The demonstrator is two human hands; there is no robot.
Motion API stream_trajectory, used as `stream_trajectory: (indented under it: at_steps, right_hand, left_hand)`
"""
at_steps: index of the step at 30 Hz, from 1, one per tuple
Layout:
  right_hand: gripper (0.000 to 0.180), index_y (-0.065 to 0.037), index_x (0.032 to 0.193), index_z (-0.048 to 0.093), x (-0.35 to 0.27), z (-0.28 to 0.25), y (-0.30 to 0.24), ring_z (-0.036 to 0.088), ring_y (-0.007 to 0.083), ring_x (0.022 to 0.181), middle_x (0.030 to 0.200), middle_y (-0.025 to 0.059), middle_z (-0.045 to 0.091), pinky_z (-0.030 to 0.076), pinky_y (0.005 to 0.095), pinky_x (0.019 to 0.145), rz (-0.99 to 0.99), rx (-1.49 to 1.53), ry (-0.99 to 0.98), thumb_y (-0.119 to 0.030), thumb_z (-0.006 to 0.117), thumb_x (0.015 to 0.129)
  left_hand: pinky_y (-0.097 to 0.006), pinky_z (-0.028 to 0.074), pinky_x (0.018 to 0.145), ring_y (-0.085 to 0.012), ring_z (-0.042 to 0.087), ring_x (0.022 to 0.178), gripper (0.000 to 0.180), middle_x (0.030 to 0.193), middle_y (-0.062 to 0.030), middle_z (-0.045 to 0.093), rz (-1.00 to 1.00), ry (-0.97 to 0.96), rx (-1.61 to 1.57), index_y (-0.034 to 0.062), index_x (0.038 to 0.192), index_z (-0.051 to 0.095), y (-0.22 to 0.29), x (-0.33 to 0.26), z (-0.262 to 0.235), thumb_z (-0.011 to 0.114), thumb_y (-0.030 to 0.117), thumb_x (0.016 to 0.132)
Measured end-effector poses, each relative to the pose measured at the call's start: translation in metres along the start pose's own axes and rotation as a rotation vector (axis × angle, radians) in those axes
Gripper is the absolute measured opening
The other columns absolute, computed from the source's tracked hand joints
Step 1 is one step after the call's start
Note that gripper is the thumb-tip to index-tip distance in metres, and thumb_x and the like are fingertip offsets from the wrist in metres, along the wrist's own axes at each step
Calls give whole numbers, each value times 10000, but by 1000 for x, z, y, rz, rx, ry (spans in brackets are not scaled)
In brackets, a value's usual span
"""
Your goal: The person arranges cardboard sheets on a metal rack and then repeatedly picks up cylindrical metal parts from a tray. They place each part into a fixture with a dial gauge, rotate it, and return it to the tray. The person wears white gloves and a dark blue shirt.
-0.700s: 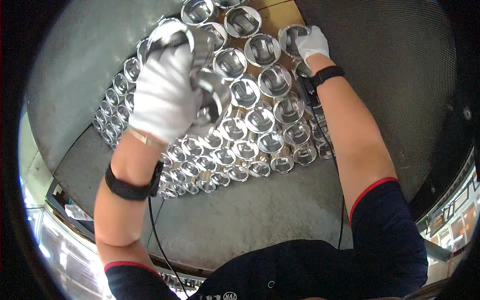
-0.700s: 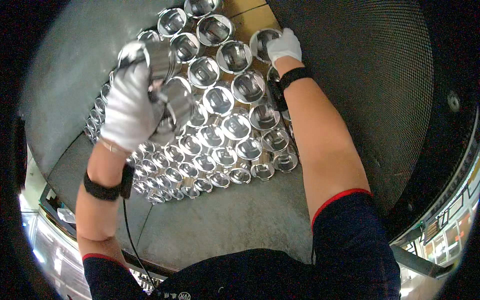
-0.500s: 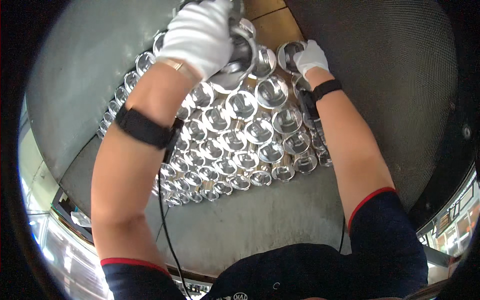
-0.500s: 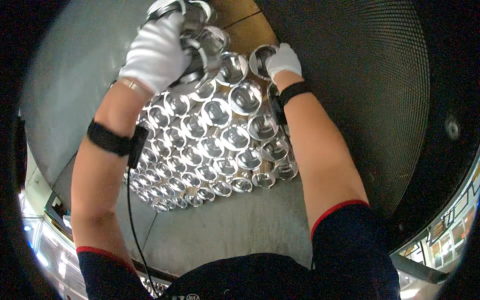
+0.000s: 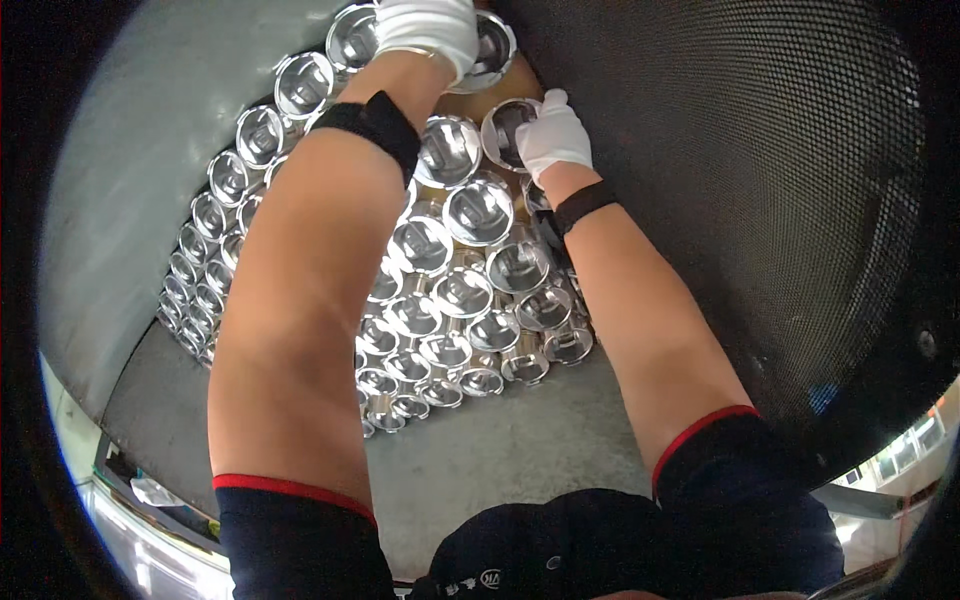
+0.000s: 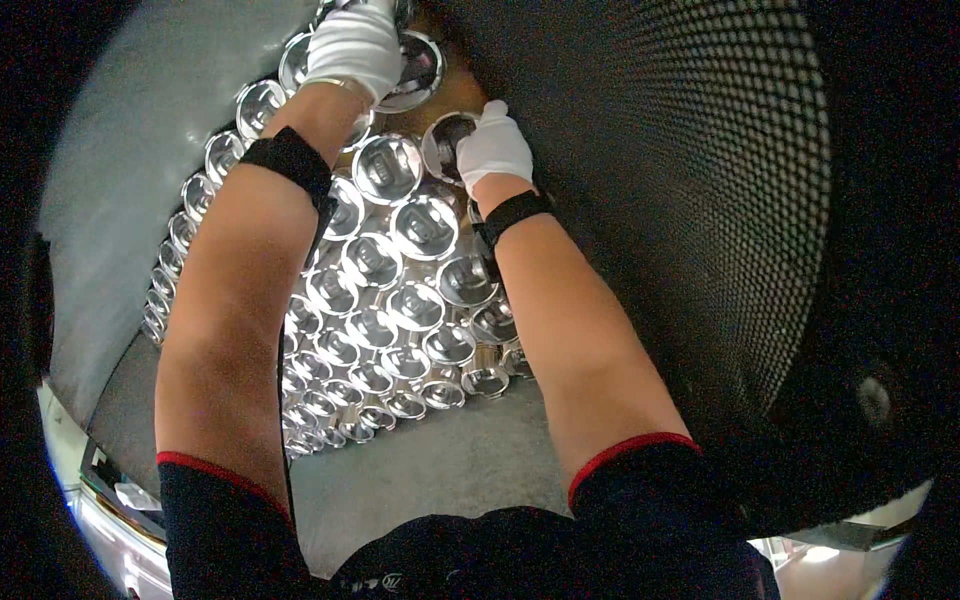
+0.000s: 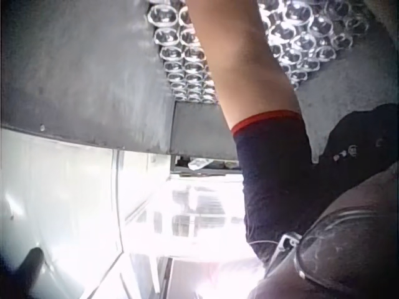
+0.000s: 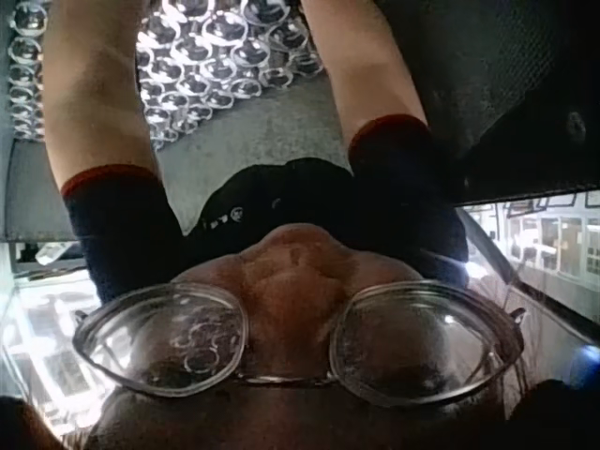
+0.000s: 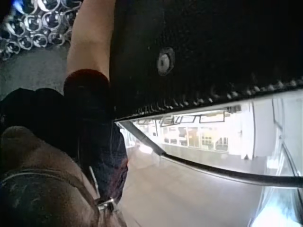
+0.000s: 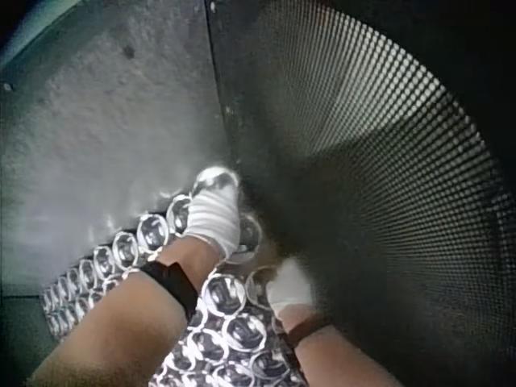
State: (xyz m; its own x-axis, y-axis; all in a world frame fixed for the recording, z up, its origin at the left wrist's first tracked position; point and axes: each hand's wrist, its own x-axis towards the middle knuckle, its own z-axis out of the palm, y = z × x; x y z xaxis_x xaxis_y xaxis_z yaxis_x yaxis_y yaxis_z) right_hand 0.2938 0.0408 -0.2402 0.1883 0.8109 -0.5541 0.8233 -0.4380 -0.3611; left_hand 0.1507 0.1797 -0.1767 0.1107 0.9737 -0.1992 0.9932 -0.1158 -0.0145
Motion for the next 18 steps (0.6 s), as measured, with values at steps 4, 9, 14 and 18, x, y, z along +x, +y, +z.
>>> stream_trajectory:
  at_steps: [4,9,14,18]
  right_hand:
    - [409,-6,1207,475,0,-3,-4,666,450,1032,1100,313,668,538,509,904,-6,16,-9,-161,630,862]
    - [419,0,1234,508,5,-3,-4,647,462,1080,1114,318,667,524,507,930,17,26,-23,-139,609,852]
    - [621,9,1378,455,-2,-16,-10,609,441,1186,1239,310,632,499,462,990,76,150,-122,-163,672,822]
    - [704,15,1439,418,-68,-36,1,552,446,1241,1344,304,554,457,441,1047,-170,199,174,-172,678,811]
  left_hand:
    - [-342,433,1104,-249,574,1295,696,1368,-241,596,257,262,-480,86,1457,473,-24,-36,-2,742,331,864]
    - [-504,539,792,-429,654,915,463,987,-244,681,61,159,-602,53,1283,584,-64,-166,-4,724,267,898]
    - [-495,533,831,-405,657,942,437,1035,-209,684,-195,-452,-633,40,1296,558,-93,-382,-44,699,155,899]
    - [-496,547,846,-392,680,967,406,1027,-216,700,-317,-747,-596,71,1257,596,-94,-528,-91,698,277,923]
